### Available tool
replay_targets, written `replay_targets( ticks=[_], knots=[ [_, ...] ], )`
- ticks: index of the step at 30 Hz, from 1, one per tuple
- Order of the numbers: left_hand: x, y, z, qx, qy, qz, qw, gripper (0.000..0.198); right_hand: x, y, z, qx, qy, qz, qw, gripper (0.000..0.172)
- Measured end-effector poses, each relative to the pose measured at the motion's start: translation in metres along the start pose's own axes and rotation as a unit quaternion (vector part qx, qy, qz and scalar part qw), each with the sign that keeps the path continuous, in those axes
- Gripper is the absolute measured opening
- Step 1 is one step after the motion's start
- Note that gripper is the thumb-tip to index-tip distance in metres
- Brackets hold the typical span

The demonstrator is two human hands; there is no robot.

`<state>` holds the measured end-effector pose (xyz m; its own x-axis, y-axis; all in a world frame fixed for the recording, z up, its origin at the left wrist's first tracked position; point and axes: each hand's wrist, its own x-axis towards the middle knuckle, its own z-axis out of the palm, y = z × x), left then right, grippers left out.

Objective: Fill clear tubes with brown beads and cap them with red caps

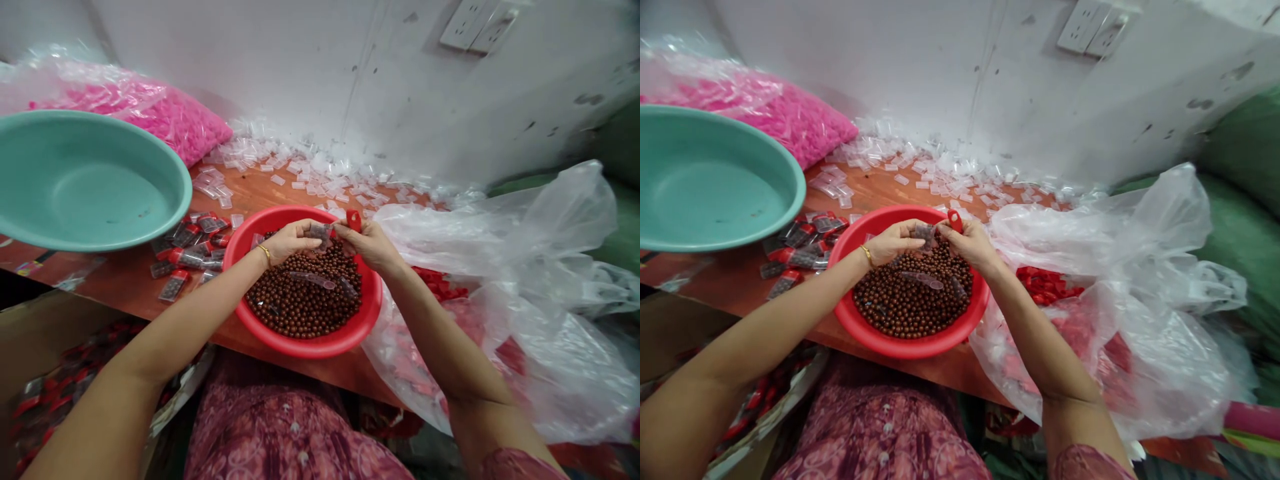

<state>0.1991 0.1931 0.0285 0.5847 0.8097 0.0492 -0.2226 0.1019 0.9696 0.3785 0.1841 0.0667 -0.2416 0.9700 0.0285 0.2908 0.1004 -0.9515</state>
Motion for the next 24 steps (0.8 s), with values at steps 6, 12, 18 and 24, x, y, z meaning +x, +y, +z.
replay_targets(
  ticks=[6, 12, 18, 24],
  knots=[
    [0.003, -0.002, 0.003, 0.056, 0.016, 0.035, 0.998, 0.044, -0.003, 0.007, -0.004, -0.069, 0.006, 0.051, 0.996, 0.035],
    [0.004, -0.005, 0.004, 0.066, 0.071, 0.051, 0.994, 0.034, -0.008, 0.007, -0.005, 0.015, -0.012, 0.081, 0.997, 0.042],
    [0.002, -0.001, 0.007, 0.058, 0.031, 0.046, 0.997, 0.033, -0.012, 0.006, -0.004, 0.152, -0.024, 0.136, 0.979, 0.048],
    [0.000, 0.000, 0.009, 0.087, 0.000, 0.041, 0.995, 0.031, -0.013, 0.016, 0.002, 0.097, 0.040, 0.051, 0.993, 0.049]
  ],
)
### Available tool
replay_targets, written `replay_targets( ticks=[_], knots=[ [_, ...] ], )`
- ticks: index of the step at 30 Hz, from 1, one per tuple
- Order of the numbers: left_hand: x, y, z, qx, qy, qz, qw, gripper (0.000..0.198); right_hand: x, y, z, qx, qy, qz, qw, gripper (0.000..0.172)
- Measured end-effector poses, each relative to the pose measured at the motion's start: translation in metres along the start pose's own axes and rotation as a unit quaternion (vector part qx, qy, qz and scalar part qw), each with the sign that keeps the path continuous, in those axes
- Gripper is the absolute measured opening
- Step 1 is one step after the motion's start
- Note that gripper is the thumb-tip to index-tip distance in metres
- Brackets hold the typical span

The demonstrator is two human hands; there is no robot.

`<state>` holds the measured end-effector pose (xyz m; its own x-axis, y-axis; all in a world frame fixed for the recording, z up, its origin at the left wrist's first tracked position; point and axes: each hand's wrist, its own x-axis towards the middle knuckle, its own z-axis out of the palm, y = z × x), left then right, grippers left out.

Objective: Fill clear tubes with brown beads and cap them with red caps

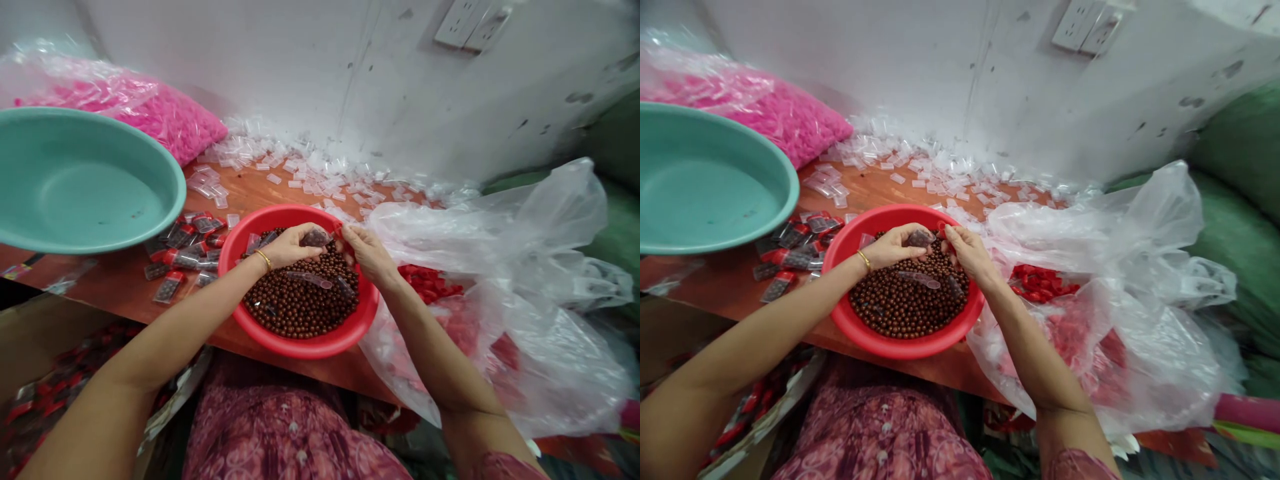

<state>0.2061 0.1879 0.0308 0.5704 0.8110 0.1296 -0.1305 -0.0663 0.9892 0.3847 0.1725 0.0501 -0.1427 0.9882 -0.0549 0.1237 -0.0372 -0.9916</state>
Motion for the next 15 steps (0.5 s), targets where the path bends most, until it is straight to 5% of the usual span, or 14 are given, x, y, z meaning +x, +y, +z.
replay_targets(
  ticks=[8, 15],
  knots=[
    [-0.002, 0.001, 0.003, 0.022, -0.019, -0.039, 0.999, 0.029, -0.008, -0.001, 0.013, 0.021, -0.023, 0.007, 0.999, 0.048],
    [-0.004, 0.003, 0.005, 0.055, -0.021, -0.037, 0.998, 0.026, -0.008, 0.009, 0.017, -0.123, 0.001, -0.113, 0.986, 0.051]
  ],
)
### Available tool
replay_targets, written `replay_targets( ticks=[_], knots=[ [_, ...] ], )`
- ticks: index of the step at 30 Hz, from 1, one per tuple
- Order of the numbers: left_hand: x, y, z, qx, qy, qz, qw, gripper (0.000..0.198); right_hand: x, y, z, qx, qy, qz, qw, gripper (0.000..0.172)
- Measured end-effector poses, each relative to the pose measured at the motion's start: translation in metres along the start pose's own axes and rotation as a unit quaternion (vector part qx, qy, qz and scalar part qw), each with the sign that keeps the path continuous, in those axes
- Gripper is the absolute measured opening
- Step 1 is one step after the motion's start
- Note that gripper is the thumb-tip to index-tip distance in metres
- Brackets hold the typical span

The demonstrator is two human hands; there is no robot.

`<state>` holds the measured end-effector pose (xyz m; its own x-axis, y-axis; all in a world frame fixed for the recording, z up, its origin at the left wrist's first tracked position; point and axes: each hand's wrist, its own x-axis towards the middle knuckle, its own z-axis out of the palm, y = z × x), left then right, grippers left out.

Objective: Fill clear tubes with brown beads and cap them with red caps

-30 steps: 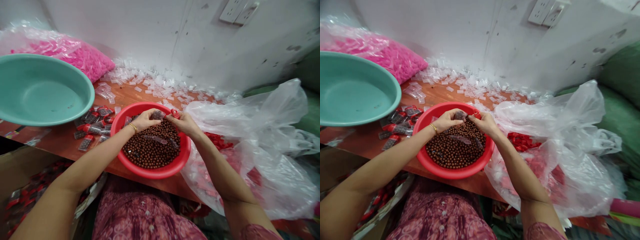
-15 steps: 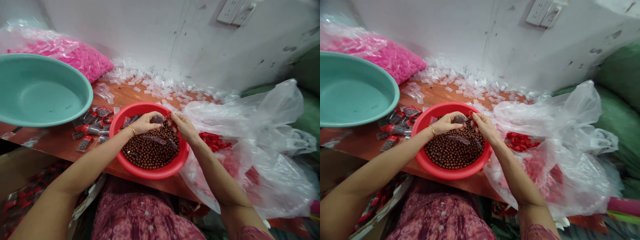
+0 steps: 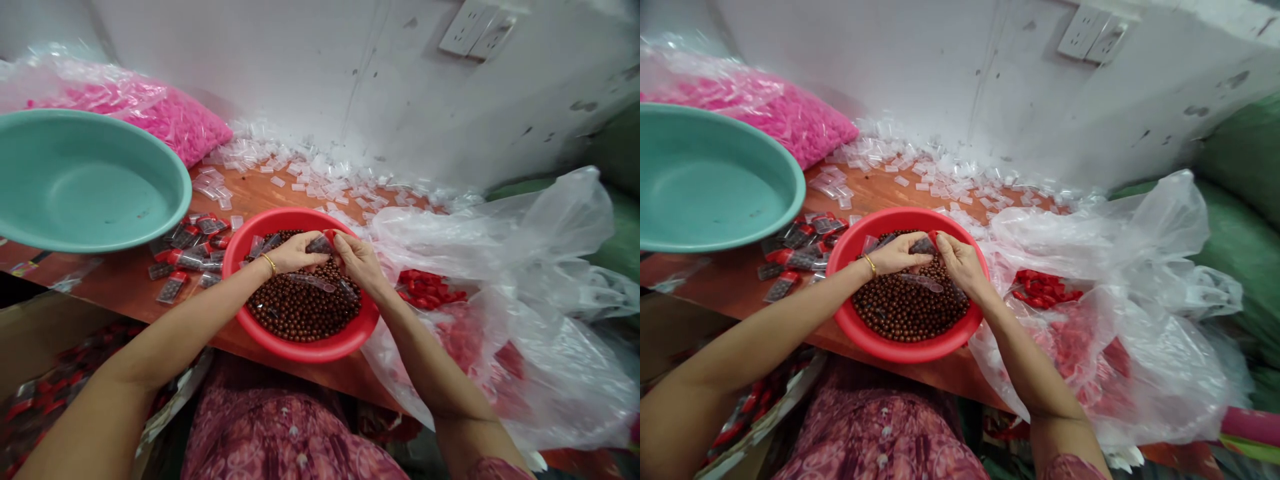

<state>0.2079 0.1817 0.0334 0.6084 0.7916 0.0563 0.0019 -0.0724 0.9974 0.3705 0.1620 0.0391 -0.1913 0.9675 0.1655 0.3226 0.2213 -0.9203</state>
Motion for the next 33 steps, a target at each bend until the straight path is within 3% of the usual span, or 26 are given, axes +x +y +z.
replay_targets(
  ticks=[7, 11, 14, 19, 25, 29, 31, 33],
  knots=[
    [0.001, 0.003, 0.005, 0.018, 0.025, 0.007, 1.000, 0.024, -0.002, 0.002, -0.010, -0.173, -0.025, -0.071, 0.982, 0.057],
    [0.004, 0.004, 0.007, 0.015, 0.062, 0.003, 0.998, 0.020, -0.005, 0.000, -0.005, -0.204, 0.016, -0.123, 0.971, 0.053],
    [0.005, 0.004, 0.006, 0.019, 0.058, 0.008, 0.998, 0.019, -0.005, 0.003, 0.002, -0.166, 0.034, -0.101, 0.980, 0.053],
    [0.004, 0.000, 0.005, 0.070, 0.075, 0.003, 0.995, 0.017, -0.004, 0.004, 0.004, -0.113, -0.012, -0.027, 0.993, 0.056],
    [0.001, -0.003, 0.005, 0.150, 0.058, 0.005, 0.987, 0.016, -0.006, 0.003, -0.004, -0.257, -0.068, -0.095, 0.959, 0.046],
    [-0.002, -0.003, 0.007, 0.232, 0.061, 0.003, 0.971, 0.013, -0.007, 0.004, -0.009, -0.313, -0.105, -0.105, 0.938, 0.044],
    [-0.001, -0.002, 0.011, 0.230, 0.061, 0.011, 0.971, 0.013, -0.007, 0.002, -0.011, -0.309, -0.112, -0.099, 0.939, 0.046],
    [0.000, -0.001, 0.014, 0.183, 0.057, 0.029, 0.981, 0.014, -0.007, -0.001, -0.012, -0.258, -0.071, -0.088, 0.959, 0.051]
  ],
)
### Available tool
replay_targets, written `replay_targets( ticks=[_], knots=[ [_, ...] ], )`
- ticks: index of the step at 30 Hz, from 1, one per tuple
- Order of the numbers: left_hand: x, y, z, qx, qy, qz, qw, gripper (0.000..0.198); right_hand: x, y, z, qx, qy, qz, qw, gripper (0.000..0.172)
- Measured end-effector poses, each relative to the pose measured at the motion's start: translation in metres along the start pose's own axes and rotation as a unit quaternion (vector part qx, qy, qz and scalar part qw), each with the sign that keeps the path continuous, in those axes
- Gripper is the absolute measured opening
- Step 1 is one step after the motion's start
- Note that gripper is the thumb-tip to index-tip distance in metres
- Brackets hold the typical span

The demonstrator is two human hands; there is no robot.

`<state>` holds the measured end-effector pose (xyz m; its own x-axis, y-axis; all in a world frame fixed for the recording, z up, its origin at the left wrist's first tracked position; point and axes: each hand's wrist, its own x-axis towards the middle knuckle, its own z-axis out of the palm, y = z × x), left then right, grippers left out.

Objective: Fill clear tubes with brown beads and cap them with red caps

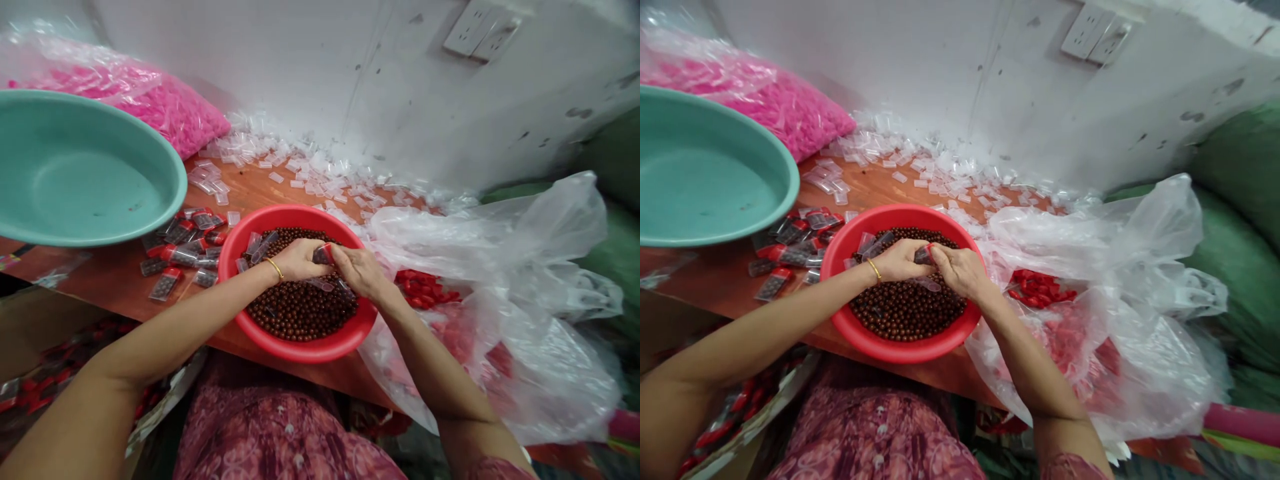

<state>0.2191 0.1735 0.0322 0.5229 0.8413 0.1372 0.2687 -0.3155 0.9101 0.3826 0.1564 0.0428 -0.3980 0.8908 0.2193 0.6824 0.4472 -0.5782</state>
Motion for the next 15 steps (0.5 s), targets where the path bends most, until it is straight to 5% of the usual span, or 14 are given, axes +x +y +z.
replay_targets(
  ticks=[4, 6, 11, 15],
  knots=[
    [0.001, 0.002, 0.000, -0.065, -0.054, -0.012, 0.996, 0.016, 0.007, -0.004, 0.005, 0.152, 0.191, 0.075, 0.967, 0.057],
    [-0.001, 0.002, -0.002, -0.046, -0.080, -0.030, 0.995, 0.020, 0.012, -0.007, 0.010, 0.199, 0.239, 0.083, 0.947, 0.054],
    [-0.005, 0.007, -0.006, 0.028, -0.107, -0.066, 0.992, 0.021, 0.026, -0.015, 0.015, 0.289, 0.265, 0.078, 0.917, 0.059],
    [-0.002, 0.010, -0.004, 0.118, -0.120, -0.056, 0.984, 0.026, 0.035, -0.021, 0.021, 0.326, 0.174, 0.107, 0.923, 0.067]
  ],
)
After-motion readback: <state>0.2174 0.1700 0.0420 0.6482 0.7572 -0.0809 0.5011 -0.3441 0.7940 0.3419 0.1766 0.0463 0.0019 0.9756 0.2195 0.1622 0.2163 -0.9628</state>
